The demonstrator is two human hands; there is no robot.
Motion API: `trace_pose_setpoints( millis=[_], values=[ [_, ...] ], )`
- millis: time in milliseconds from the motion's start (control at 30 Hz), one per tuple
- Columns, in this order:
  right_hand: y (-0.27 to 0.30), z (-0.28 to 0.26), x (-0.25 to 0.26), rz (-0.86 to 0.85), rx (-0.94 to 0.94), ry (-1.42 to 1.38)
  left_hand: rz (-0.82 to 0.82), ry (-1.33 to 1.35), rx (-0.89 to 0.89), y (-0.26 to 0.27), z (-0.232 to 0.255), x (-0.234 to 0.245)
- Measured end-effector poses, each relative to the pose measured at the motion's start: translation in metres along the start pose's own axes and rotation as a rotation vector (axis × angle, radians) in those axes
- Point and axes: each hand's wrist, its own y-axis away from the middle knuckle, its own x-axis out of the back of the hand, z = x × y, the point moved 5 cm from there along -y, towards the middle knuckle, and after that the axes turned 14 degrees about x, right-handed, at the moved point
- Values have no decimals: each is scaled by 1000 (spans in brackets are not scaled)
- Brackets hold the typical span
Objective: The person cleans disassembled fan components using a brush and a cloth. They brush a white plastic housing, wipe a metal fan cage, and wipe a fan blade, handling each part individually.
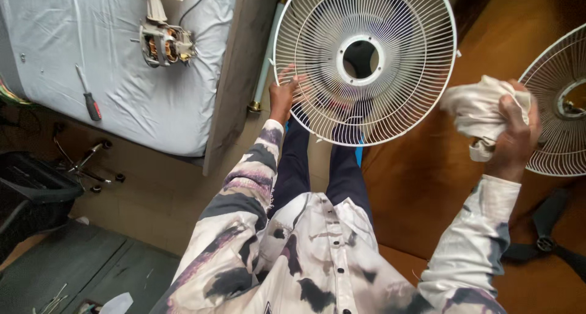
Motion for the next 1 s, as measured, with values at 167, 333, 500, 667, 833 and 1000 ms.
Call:
trace_pose_setpoints(
  millis=[167,333,500,667,833,1000],
  values=[
    [18,-14,-74,-716,-248,76,-36,-24,-5,12,0,-29],
    [-61,52,-128,-388,462,584,-95,-52,-3,43,9,-65],
    [-74,116,-173,-482,479,1048,-127,-65,-46,54,14,-75],
    [-18,72,-232,-551,802,675,-119,-54,-4,43,27,-71],
    [-25,67,-224,-628,968,801,-122,-89,49,39,26,-70],
    [-111,89,-183,-217,522,1038,-183,-90,69,22,33,-79]
  ],
)
